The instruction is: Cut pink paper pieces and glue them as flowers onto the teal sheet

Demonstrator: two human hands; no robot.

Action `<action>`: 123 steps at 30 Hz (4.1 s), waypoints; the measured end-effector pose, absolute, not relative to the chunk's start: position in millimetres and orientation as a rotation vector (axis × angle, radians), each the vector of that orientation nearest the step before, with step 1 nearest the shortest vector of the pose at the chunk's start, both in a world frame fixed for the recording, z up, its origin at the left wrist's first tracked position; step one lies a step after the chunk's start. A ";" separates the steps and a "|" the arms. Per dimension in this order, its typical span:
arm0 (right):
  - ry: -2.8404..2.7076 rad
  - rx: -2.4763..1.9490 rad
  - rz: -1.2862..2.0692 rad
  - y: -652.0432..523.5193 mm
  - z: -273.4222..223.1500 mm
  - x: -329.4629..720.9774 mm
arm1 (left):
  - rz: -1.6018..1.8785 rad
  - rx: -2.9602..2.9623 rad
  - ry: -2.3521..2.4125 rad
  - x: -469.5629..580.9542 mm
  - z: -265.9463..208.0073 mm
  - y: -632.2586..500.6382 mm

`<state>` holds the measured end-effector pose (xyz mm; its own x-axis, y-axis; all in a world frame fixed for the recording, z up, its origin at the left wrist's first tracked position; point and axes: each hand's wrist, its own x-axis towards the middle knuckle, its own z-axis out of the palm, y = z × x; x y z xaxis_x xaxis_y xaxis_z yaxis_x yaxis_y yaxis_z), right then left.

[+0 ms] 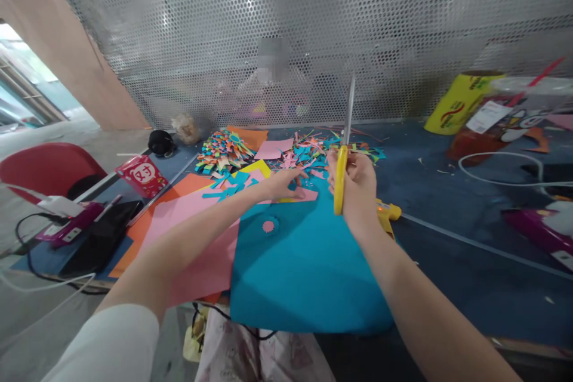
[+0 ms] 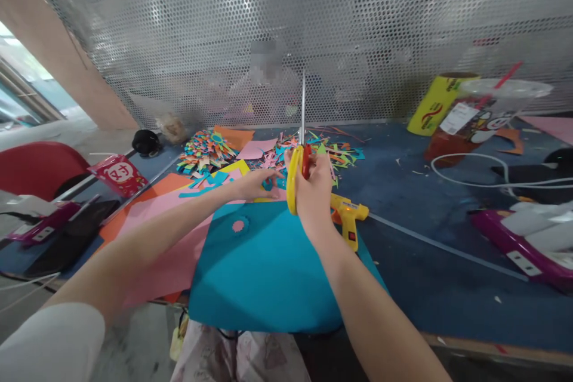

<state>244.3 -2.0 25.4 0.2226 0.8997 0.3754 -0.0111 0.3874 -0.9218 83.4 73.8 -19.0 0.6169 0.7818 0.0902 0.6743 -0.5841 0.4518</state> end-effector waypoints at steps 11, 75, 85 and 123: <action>-1.115 -0.879 0.874 1.1 20.4 237.7 | 0.431 2.555 1.150 87.4 -17.2 63.0; -1.399 -1.024 0.738 4.7 -9.2 233.3 | 0.196 2.781 1.605 15.9 -8.3 -26.5; -1.364 -1.012 0.760 5.0 -5.1 233.5 | 0.380 2.591 1.714 7.8 -9.6 -7.1; -1.166 -1.018 0.642 10.8 3.8 242.7 | 1.118 1.937 1.103 97.3 32.8 129.3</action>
<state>242.7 10.8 3.8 0.3030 0.8482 0.4344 0.0858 0.4297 -0.8989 97.3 129.3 32.8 0.2873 0.8880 0.3591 0.3470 -0.4459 0.8251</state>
